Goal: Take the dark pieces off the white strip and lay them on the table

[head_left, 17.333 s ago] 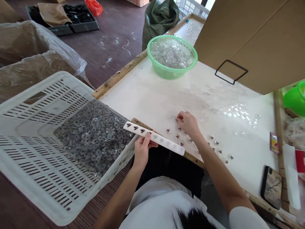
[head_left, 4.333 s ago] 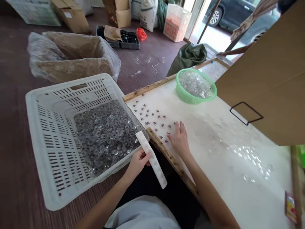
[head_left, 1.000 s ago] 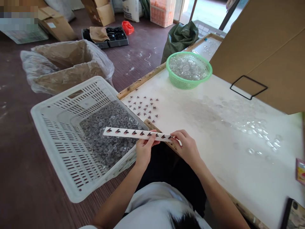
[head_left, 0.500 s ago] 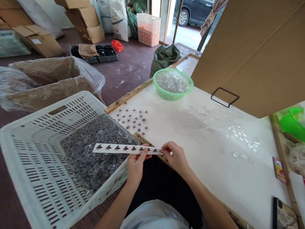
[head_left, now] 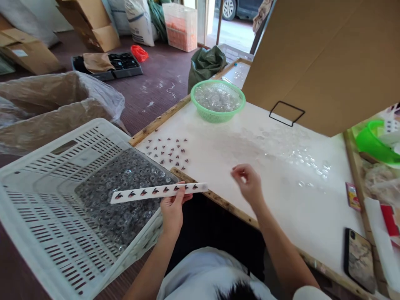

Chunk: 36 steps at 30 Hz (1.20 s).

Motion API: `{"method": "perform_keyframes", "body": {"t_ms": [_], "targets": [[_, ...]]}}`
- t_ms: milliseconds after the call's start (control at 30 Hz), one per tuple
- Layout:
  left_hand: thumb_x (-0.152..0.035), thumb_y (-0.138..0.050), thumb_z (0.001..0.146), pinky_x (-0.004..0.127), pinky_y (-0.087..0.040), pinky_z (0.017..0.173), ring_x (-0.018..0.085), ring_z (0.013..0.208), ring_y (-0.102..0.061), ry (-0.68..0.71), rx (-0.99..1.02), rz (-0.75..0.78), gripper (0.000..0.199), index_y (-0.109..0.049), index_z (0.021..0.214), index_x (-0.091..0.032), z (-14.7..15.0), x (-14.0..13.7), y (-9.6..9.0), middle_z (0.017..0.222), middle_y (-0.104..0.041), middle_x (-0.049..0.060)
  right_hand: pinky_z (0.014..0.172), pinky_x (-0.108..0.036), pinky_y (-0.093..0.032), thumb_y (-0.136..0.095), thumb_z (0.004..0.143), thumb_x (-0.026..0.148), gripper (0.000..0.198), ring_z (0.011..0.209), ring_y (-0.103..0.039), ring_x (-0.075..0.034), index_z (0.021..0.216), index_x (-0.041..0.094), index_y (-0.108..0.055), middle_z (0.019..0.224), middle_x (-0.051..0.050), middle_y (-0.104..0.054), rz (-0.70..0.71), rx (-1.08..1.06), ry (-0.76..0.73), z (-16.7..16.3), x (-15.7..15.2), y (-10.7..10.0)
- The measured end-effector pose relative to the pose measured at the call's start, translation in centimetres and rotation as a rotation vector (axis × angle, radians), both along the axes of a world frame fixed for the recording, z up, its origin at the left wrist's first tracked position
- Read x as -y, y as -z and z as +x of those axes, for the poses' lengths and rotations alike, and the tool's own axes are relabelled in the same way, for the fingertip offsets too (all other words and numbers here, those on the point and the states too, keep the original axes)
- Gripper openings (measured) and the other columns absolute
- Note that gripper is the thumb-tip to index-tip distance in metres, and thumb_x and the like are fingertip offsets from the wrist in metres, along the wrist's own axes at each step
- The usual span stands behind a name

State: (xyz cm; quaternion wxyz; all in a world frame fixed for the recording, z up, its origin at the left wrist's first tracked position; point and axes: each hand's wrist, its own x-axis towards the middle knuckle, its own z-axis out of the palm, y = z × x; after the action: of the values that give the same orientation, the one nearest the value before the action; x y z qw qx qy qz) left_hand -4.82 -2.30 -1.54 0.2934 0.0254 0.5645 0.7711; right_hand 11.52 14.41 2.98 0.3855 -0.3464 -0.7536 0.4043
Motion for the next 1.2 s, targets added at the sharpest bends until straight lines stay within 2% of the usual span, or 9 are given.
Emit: {"method": "perform_keyframes", "body": {"t_ms": [67,100,200,300,467,733,933,1067,1200], "targets": [[-0.035,-0.082,0.068,0.023,-0.059,0.06,0.014,0.064,-0.068,-0.014,0.005,-0.006,0.035,-0.074,0.096,-0.016,-0.2,0.1,0.1,0.08,-0.073,0.004,0.066,-0.031,-0.05,-0.067,0.08,0.037,0.017,0.067,-0.058,-0.015,0.081,0.021,-0.06,0.071,-0.001,-0.06,-0.151,-0.035,0.214,2.7,-3.8,0.7],[-0.035,-0.083,0.067,0.024,-0.059,0.06,0.014,0.064,-0.068,-0.019,0.014,-0.012,0.035,-0.074,0.095,-0.016,-0.2,0.1,0.1,0.08,-0.073,0.004,0.065,-0.03,-0.05,-0.068,0.078,0.04,0.021,0.066,-0.057,-0.014,0.082,0.021,-0.06,0.071,-0.001,-0.06,-0.222,-0.081,0.32,4.2,-5.5,1.3],[-0.034,-0.084,0.065,0.024,-0.059,0.059,0.014,0.063,-0.068,-0.011,0.048,-0.033,0.034,-0.074,0.092,-0.016,-0.2,-0.2,0.4,0.082,-0.073,0.003,0.063,-0.028,-0.05,-0.073,0.07,0.045,0.031,0.063,-0.056,-0.012,0.081,0.019,-0.059,0.075,-0.001,-0.062,-0.432,-0.083,0.48,8.3,-8.7,3.3],[-0.033,-0.085,0.064,0.024,-0.059,0.059,0.014,0.063,-0.068,0.012,0.059,-0.042,0.034,-0.074,0.091,-0.016,-0.1,-0.9,0.7,0.085,-0.073,0.004,0.053,-0.026,-0.045,-0.076,0.064,0.044,0.032,0.057,-0.052,-0.011,0.076,0.018,-0.061,0.067,0.0,-0.06,-0.54,0.006,0.467,10.4,-9.4,4.8],[-0.034,-0.085,0.063,0.024,-0.059,0.058,0.014,0.066,-0.068,0.037,0.043,-0.041,0.033,-0.074,0.09,-0.017,0.1,-2.0,0.5,0.089,-0.072,0.003,0.048,-0.024,-0.038,-0.075,0.064,0.04,0.026,0.054,-0.049,-0.01,0.072,0.019,-0.062,0.064,0.001,-0.06,-0.576,0.129,0.372,10.7,-9.4,5.4],[-0.034,-0.085,0.062,0.023,-0.059,0.059,0.013,0.065,-0.067,0.047,0.059,-0.062,0.035,-0.075,0.091,-0.017,0.4,-2.1,0.5,0.085,-0.072,0.002,0.048,-0.024,-0.036,-0.07,0.065,0.041,0.024,0.053,-0.049,-0.012,0.071,0.019,-0.062,0.059,0.001,-0.059,-0.514,0.287,0.349,10.5,-9.7,5.7],[-0.033,-0.086,0.061,0.024,-0.059,0.057,0.013,0.062,-0.067,0.063,0.073,-0.053,0.035,-0.074,0.09,-0.017,0.7,-2.2,0.7,0.084,-0.073,0.002,0.061,-0.029,-0.043,-0.065,0.071,0.037,0.016,0.065,-0.057,-0.016,0.072,0.021,-0.064,0.072,-0.002,-0.065,-0.262,0.552,0.365,9.3,-8.9,4.8],[-0.033,-0.084,0.064,0.023,-0.058,0.058,0.013,0.061,-0.067,0.066,0.059,-0.057,0.033,-0.074,0.091,-0.016,0.8,-2.1,0.7,0.083,-0.073,0.002,0.067,-0.03,-0.045,-0.063,0.075,0.032,0.015,0.067,-0.058,-0.014,0.084,0.021,-0.063,0.088,-0.004,-0.066,-0.147,0.611,0.345,8.8,-7.2,4.6],[-0.034,-0.081,0.069,0.023,-0.058,0.058,0.012,0.061,-0.066,0.125,0.037,-0.066,0.033,-0.073,0.096,-0.016,1.4,-2.0,0.7,0.077,-0.071,0.002,0.068,-0.031,-0.045,-0.062,0.078,0.029,0.008,0.068,-0.06,-0.016,0.083,0.022,-0.063,0.081,-0.002,-0.067,-0.122,0.576,0.237,8.0,-4.4,4.6]]}}
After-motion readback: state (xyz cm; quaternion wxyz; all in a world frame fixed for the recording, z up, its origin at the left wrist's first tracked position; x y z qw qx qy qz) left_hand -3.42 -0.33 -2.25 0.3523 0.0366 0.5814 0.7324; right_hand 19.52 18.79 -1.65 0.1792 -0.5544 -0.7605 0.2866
